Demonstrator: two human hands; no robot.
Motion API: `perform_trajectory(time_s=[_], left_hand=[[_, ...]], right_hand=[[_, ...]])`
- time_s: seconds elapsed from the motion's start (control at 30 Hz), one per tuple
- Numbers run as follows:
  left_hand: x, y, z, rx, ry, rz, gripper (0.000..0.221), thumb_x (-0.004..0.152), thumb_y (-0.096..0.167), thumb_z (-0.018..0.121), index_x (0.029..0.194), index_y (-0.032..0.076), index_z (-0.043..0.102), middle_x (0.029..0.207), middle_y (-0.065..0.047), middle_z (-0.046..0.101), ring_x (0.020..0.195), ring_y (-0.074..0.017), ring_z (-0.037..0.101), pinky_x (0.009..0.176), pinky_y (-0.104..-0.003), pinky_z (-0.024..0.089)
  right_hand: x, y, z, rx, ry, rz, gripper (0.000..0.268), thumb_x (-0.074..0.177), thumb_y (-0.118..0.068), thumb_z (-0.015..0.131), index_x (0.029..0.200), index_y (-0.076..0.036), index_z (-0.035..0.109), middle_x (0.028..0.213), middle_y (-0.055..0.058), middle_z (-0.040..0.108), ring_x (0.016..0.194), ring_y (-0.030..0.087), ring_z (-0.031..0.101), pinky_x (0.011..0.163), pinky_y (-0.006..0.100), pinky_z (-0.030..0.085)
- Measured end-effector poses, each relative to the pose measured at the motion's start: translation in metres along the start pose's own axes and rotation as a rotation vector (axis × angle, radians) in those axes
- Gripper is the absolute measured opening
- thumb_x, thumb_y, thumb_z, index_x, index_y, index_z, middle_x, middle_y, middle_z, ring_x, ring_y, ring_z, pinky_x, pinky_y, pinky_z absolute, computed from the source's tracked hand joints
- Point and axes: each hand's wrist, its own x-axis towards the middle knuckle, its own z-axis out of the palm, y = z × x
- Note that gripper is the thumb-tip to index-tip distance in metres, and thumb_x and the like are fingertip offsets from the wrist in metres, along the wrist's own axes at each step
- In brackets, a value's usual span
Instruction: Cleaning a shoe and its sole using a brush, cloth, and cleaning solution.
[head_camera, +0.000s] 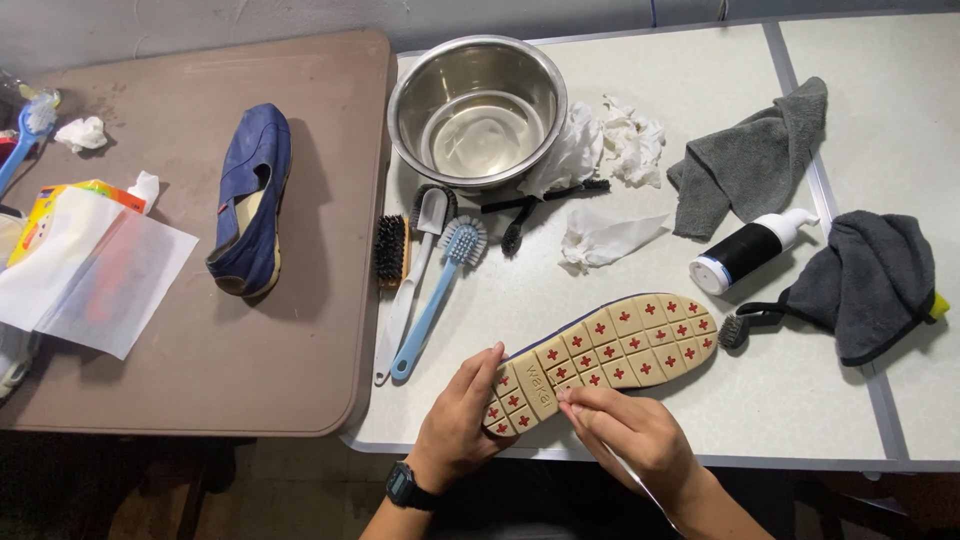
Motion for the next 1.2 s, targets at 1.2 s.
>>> perform_trajectory(time_s=[1.2], left_hand=[[-0.004, -0.003, 0.002, 0.028, -0.021, -0.038, 0.106, 0.078, 0.01, 0.086, 0.16, 0.003, 0.019, 0.144, -0.024, 0.047, 0.129, -0.0368, 0.057, 0.096, -0.044, 0.062]], right_hand=[[-0.003, 0.003, -0.016, 0.014, 0.142, 0.233, 0.02, 0.078, -0.001, 0.085, 0.079, -0.004, 0.064, 0.084, 0.01, 0.075, 0.077, 0.016, 0.077, 0.073, 0.024, 0.067]])
